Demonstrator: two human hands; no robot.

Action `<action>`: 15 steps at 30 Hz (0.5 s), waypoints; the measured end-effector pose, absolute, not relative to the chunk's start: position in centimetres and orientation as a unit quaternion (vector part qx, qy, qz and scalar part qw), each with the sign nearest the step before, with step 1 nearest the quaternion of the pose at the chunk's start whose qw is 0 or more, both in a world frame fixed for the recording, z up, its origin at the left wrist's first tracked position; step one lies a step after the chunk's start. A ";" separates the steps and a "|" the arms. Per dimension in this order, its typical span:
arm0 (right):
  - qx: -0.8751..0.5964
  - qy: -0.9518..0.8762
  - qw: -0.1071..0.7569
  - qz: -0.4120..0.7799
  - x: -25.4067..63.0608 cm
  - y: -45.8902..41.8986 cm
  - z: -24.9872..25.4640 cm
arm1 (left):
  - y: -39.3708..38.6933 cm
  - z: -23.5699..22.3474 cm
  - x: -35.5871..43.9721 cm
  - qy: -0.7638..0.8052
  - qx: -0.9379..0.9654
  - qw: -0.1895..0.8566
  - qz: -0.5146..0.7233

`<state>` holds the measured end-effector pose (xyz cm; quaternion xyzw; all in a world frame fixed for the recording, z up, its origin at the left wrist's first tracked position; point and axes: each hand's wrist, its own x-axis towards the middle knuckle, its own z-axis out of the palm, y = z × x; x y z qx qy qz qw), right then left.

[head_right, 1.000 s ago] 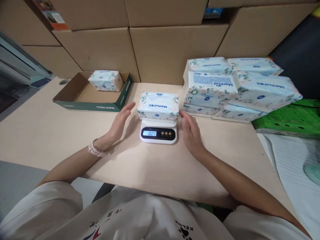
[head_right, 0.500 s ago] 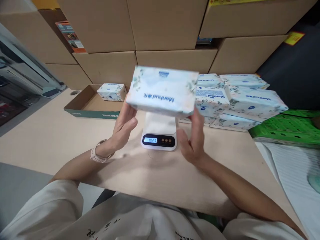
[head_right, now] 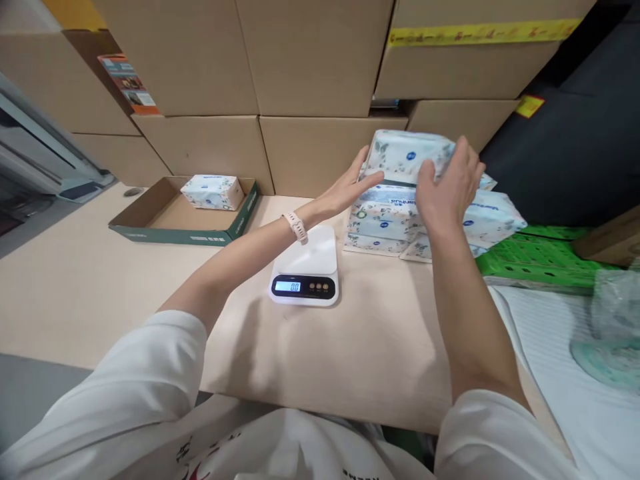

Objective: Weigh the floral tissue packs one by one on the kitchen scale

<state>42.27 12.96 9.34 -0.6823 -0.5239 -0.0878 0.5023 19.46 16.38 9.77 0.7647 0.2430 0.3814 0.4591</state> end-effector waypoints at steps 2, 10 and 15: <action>-0.669 -0.536 0.505 -0.101 41.7 11.7 8.9 | 16.4 8.5 17.8 0.234 0.764 0.454 0.393; -0.458 -0.628 0.576 -0.252 36.6 7.3 9.8 | 19.7 10.5 -1.1 0.475 0.565 0.304 0.602; -0.382 -0.678 0.627 -0.027 27.3 5.2 11.4 | 23.3 10.2 -14.7 0.631 0.451 0.204 0.598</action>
